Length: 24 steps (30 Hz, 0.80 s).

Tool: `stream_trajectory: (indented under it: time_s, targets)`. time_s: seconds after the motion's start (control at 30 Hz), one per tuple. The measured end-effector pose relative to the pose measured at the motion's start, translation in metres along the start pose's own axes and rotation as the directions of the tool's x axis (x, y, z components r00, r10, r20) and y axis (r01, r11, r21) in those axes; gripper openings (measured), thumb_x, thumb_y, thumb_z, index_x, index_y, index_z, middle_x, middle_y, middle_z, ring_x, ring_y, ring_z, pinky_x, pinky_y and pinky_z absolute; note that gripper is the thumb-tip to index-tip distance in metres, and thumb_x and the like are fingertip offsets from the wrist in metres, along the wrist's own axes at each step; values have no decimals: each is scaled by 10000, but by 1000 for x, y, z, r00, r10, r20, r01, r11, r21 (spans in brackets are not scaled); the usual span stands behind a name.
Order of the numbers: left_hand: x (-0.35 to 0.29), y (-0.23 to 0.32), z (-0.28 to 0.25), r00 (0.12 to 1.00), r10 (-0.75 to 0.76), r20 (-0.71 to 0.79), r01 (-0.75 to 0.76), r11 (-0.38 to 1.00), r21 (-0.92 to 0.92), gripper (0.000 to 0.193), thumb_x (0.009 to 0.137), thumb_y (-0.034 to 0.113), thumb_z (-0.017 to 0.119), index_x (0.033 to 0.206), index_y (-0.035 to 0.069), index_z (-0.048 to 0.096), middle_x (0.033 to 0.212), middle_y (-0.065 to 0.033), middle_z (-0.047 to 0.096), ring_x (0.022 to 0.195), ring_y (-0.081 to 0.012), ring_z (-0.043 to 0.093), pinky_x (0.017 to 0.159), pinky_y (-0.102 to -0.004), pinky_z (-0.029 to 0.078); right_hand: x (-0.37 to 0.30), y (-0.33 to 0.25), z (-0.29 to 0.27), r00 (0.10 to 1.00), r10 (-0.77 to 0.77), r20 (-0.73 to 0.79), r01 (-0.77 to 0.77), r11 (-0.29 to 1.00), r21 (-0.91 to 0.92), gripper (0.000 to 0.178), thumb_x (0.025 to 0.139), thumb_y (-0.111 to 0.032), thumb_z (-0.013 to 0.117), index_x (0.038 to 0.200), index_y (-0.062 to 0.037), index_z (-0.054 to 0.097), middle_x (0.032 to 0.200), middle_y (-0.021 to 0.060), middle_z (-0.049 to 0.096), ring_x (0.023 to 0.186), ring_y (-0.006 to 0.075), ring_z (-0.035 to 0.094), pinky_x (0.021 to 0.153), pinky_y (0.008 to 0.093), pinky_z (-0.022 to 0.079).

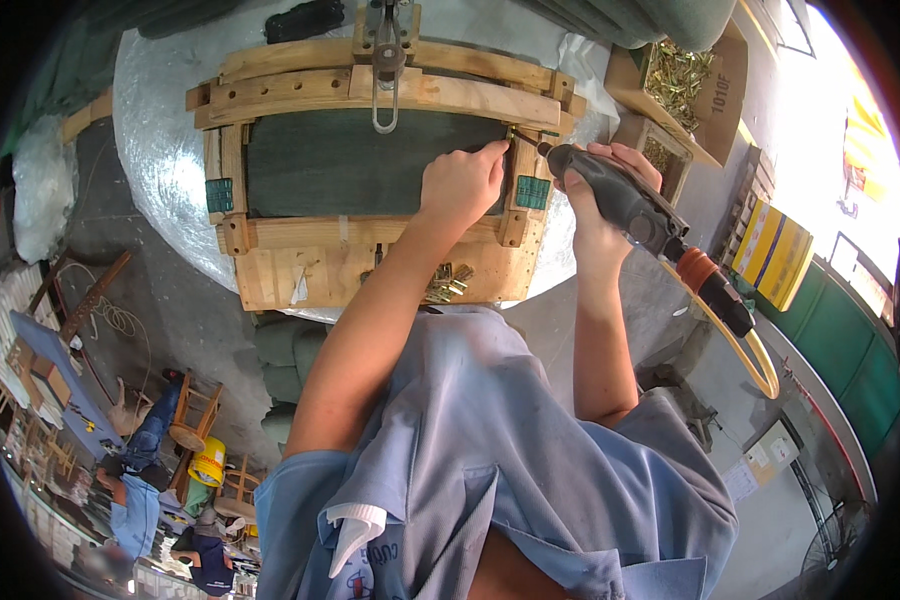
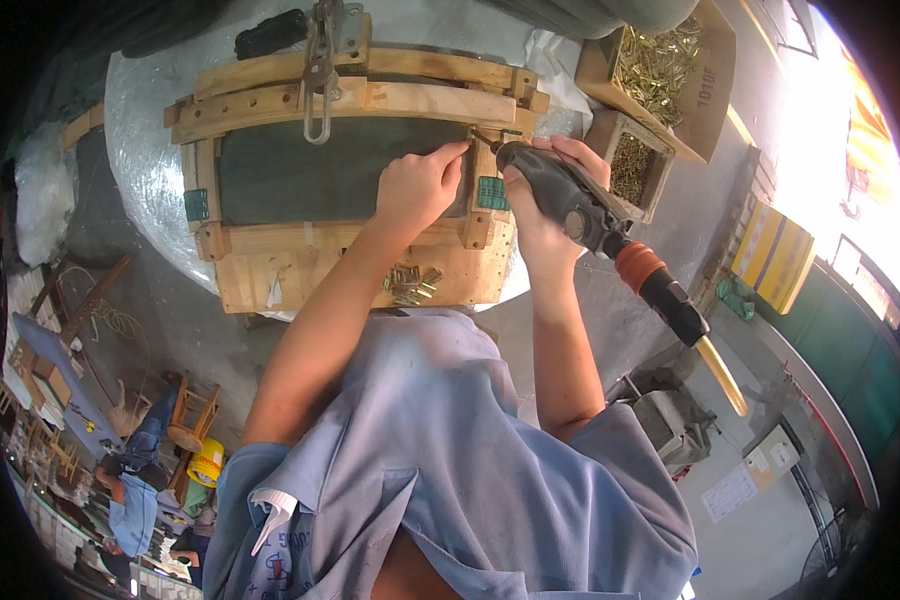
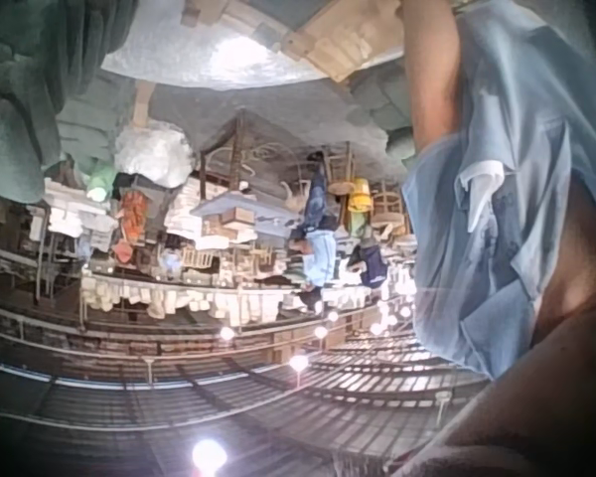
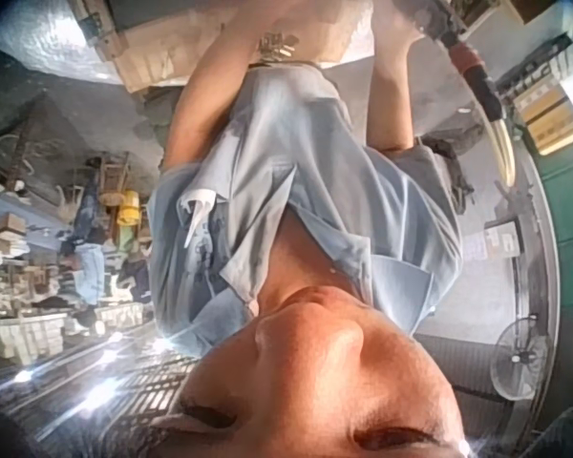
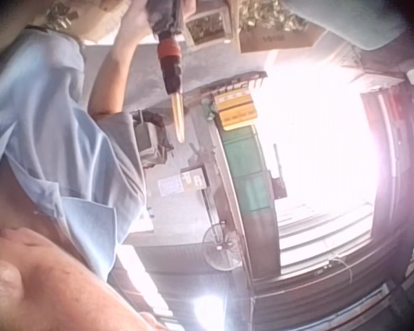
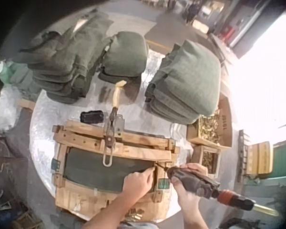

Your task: The person places a green cushion into a wooden frame, secures it with a clamp, and uses a pneumatic drill to fasten staples around the edges. They repeat this process for multiple cushions, removing and replacing them as needed.

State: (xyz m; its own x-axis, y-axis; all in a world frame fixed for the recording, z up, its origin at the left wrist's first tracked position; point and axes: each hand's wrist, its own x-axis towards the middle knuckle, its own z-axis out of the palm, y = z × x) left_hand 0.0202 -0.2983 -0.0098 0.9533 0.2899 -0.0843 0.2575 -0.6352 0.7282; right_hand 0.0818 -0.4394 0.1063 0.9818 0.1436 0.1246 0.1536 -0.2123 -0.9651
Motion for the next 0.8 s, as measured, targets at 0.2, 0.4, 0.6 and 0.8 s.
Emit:
stream_trajectory:
  time_s: [0.2, 0.4, 0.6, 0.8]
  targets:
    - [1, -3, 2, 1000, 13, -14, -13, 1000, 7, 216, 1008, 248, 697, 1181, 228, 824, 683, -175, 721, 619, -396, 728, 599, -519, 622, 21, -13, 1, 974, -62, 218, 105, 976, -193, 513, 804, 11, 855, 1257, 0, 617, 1170, 135, 735, 1078, 202, 741, 959, 343, 600]
    - [-1, -2, 4, 999, 29, -34, -30, 1000, -8, 212, 1012, 253, 697, 1175, 225, 829, 683, -174, 721, 610, -396, 722, 593, -519, 616, 38, -13, -3, 957, 8, 290, 33, 990, -136, 481, 788, 8, 840, 1234, -11, 663, 1129, 111, 732, 1042, 193, 733, 935, 346, 597]
    - [-1, -4, 5, 999, 23, -26, -23, 1000, -9, 213, 1013, 254, 695, 1179, 231, 827, 690, -173, 725, 624, -402, 726, 599, -525, 617, 30, -10, -4, 972, 57, 229, -38, 996, -86, 446, 808, 9, 835, 1212, -4, 648, 1157, 113, 736, 1063, 197, 736, 953, 348, 594]
    - [-2, -2, 2, 999, 27, -29, -28, 1000, -12, 213, 1017, 261, 692, 1181, 241, 826, 705, -183, 731, 648, -411, 736, 612, -529, 622, 7, 9, -20, 951, -197, 236, 231, 965, -123, 574, 787, 42, 859, 1289, -19, 588, 1184, 144, 745, 1088, 228, 743, 984, 362, 597]
